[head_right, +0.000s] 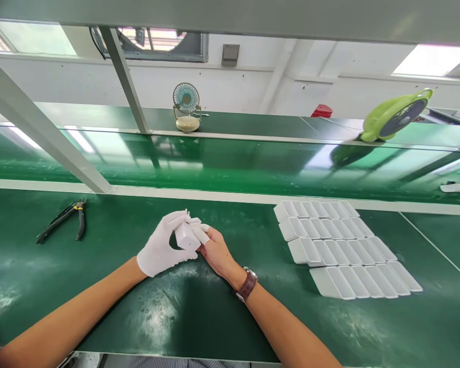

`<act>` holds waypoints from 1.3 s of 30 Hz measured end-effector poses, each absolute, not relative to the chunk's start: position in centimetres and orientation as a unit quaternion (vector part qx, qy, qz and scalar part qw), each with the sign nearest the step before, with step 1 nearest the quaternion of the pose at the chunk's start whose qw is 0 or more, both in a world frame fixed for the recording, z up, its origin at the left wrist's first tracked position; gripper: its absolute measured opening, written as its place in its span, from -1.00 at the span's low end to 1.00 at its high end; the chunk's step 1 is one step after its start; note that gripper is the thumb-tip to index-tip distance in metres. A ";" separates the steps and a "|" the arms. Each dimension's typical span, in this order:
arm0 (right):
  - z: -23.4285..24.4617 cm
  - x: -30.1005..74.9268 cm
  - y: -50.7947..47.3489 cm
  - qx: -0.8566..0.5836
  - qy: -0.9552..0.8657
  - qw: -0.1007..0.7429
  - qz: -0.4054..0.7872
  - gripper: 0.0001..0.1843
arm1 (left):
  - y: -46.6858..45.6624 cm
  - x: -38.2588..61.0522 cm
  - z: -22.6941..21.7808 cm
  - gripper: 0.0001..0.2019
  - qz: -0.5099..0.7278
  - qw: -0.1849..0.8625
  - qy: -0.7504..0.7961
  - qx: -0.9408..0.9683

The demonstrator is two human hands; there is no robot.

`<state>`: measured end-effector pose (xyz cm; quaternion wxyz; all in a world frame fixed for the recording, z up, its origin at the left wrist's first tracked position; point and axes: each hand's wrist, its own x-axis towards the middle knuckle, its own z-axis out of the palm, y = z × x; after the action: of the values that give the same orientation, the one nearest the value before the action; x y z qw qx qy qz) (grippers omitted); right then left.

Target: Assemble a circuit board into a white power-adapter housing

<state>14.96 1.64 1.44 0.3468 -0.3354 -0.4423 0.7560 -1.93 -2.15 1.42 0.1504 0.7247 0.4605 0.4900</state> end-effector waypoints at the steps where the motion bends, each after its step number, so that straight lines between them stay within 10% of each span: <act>1: 1.6 14.9 1.6 -0.330 -0.420 0.340 0.774 -0.58 | -2.2 -1.7 1.3 -0.19 0.485 0.140 0.453 0.735; 24: 1.3 14.7 1.6 -0.348 -0.443 0.364 0.742 -0.56 | -2.0 -2.0 1.0 -0.35 0.477 0.172 0.483 0.714; 39: 0.8 17.4 2.7 -0.344 -0.795 0.476 0.150 -0.73 | 0.1 -8.0 2.2 -0.78 0.464 0.017 0.602 0.650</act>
<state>17.45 2.69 0.82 0.4759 -0.3439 -0.7955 0.1499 -8.02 0.11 2.24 0.0174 0.6497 0.6018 0.4641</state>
